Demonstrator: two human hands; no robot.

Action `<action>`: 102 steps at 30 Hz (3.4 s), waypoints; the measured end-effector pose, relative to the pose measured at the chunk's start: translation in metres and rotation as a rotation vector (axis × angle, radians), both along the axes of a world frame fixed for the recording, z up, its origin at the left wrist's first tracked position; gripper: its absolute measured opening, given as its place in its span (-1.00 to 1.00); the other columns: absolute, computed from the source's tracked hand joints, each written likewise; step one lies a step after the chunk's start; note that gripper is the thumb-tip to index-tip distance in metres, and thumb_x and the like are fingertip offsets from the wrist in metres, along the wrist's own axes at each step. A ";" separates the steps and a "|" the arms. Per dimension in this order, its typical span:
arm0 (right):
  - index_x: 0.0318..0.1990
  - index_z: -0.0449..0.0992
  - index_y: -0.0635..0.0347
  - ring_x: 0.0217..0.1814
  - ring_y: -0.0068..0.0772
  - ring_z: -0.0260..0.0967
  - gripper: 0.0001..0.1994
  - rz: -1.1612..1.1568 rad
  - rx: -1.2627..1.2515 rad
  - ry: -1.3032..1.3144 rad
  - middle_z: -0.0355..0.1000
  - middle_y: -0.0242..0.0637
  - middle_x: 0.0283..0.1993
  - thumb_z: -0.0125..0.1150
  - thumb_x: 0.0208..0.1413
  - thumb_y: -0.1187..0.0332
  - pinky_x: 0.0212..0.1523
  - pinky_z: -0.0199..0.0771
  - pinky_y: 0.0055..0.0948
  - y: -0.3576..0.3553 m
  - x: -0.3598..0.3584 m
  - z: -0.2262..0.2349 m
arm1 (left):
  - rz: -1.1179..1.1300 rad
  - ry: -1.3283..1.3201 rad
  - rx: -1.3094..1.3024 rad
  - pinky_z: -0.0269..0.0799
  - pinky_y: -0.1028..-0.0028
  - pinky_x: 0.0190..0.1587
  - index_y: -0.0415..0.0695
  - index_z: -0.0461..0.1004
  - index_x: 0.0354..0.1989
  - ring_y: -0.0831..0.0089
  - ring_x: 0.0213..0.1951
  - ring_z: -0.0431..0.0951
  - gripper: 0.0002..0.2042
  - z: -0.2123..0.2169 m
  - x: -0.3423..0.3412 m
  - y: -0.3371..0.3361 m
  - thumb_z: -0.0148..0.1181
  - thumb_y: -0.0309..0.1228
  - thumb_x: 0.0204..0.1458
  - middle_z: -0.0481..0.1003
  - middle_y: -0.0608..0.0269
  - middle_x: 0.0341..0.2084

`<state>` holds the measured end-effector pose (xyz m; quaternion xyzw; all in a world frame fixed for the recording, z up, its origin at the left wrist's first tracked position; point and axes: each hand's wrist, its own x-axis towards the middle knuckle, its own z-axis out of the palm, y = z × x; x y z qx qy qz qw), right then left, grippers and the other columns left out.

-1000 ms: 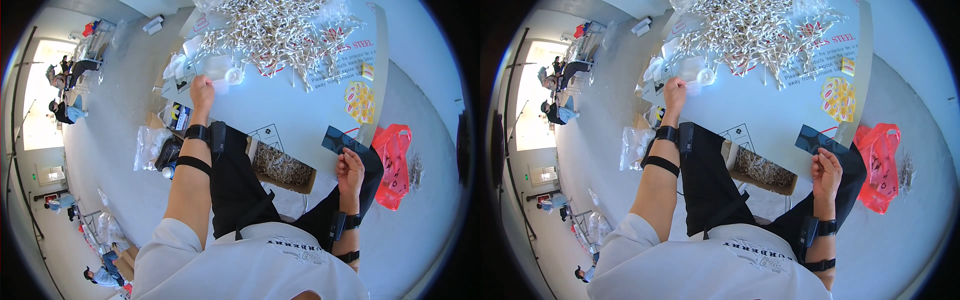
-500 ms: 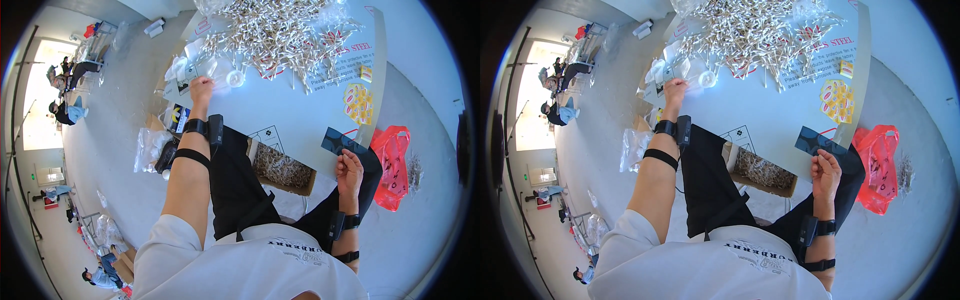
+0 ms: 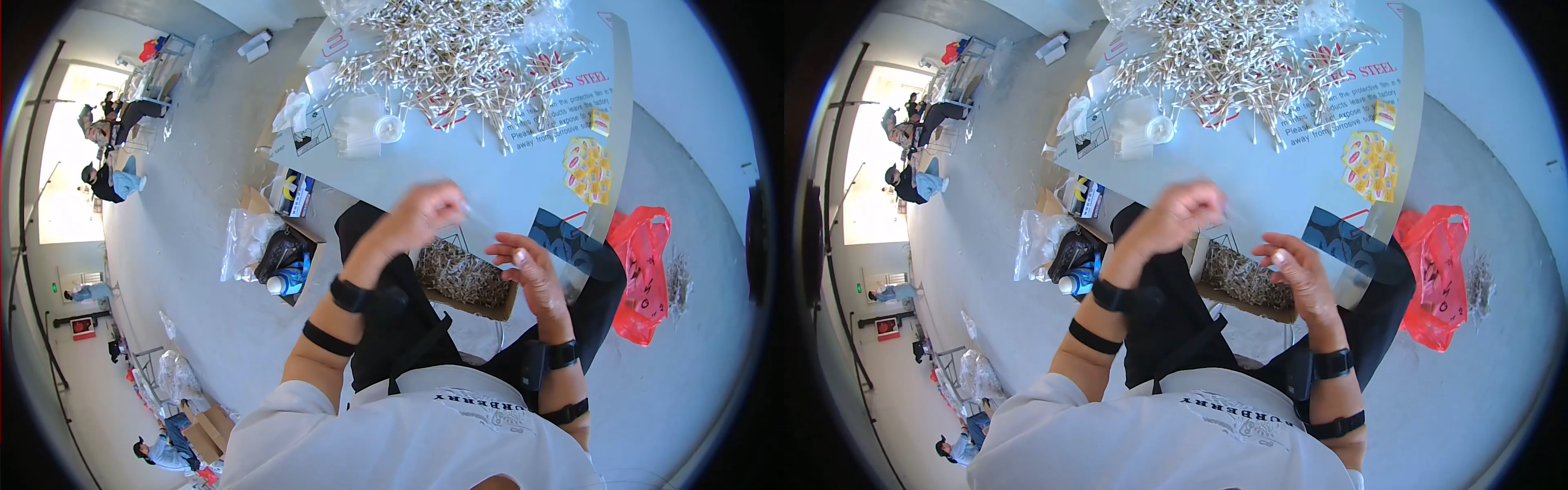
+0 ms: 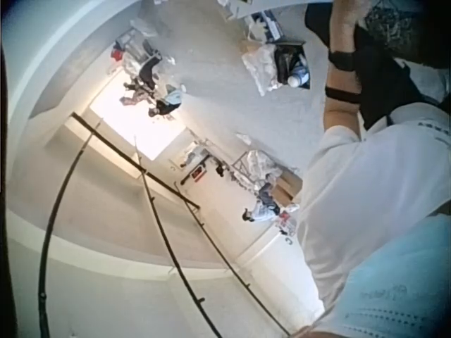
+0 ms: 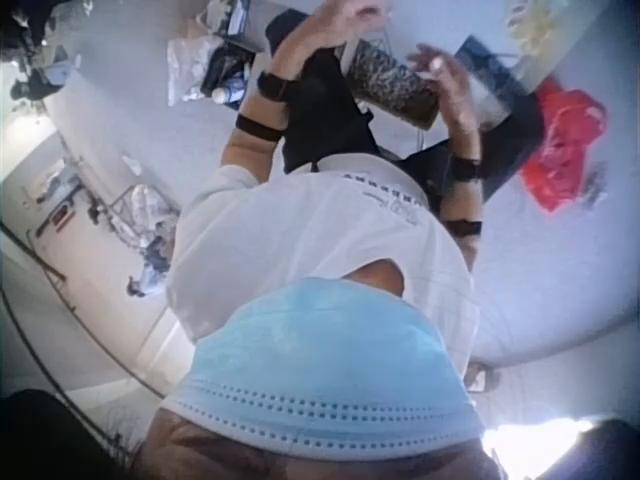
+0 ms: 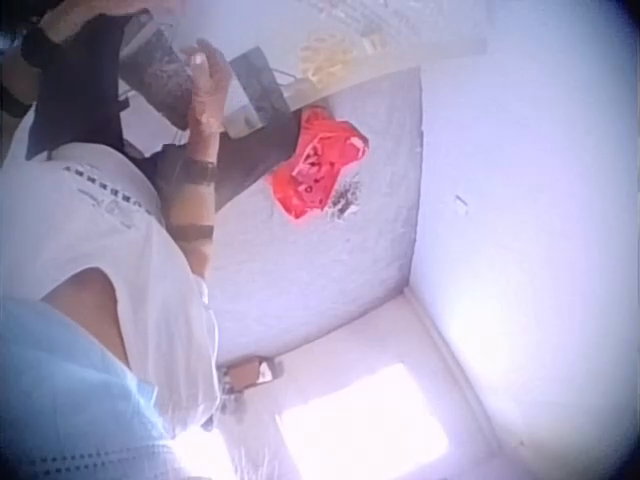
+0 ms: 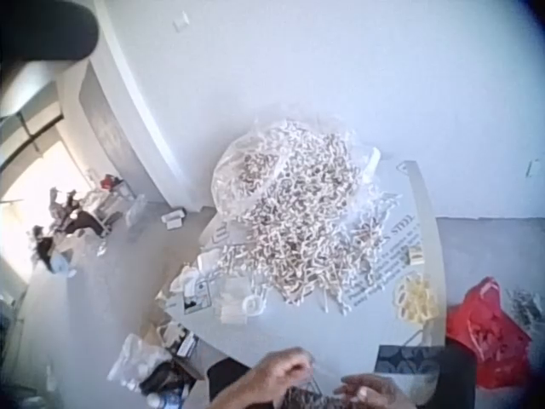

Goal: Organizing cotton swabs into bundles and placing them into small plastic packages.

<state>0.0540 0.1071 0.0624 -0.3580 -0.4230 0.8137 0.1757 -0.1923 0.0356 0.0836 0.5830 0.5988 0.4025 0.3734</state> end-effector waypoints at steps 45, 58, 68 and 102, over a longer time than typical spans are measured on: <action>-0.35 0.55 0.06 -0.36 -0.61 0.34 -0.92 -0.769 -0.437 0.158 0.49 -0.50 -0.38 0.34 0.06 0.47 -0.38 0.26 -0.54 -0.027 0.016 -0.039 | 0.241 -0.422 -0.353 0.37 0.63 -0.41 -0.25 0.54 -0.30 0.70 -0.46 0.45 -0.85 -0.032 0.123 0.004 0.21 -0.40 0.15 0.52 0.37 -0.51; -0.27 0.52 0.14 -0.42 -0.64 0.30 -0.91 -0.727 -0.392 0.143 0.42 -0.48 -0.43 0.31 0.09 0.43 -0.44 0.25 -0.55 -0.031 0.023 -0.034 | 0.436 -0.412 -0.233 0.25 0.68 -0.59 -0.26 0.52 -0.47 0.72 -0.62 0.38 -0.89 -0.025 0.143 0.007 0.22 -0.51 0.06 0.47 0.37 -0.64; -0.34 0.53 0.22 -0.43 -0.70 0.27 -0.88 -0.611 0.220 0.004 0.39 -0.50 -0.47 0.28 0.11 0.37 -0.44 0.24 -0.63 -0.019 0.038 -0.005 | 0.377 -0.382 -0.096 0.14 0.68 -0.63 -0.24 0.44 -0.56 0.77 -0.67 0.28 -0.85 -0.011 0.144 0.019 0.24 -0.55 0.02 0.38 0.46 -0.71; -0.48 0.40 0.35 -0.60 -0.33 0.26 -0.87 -0.338 0.713 -0.279 0.36 -0.11 -0.61 0.19 -0.03 0.47 -0.51 0.30 -0.34 0.004 0.080 0.003 | -0.062 0.168 0.290 0.45 0.32 -0.40 -0.22 0.46 -0.31 0.15 -0.47 0.51 -0.78 -0.004 0.179 0.056 0.14 -0.76 -0.15 0.45 0.12 -0.49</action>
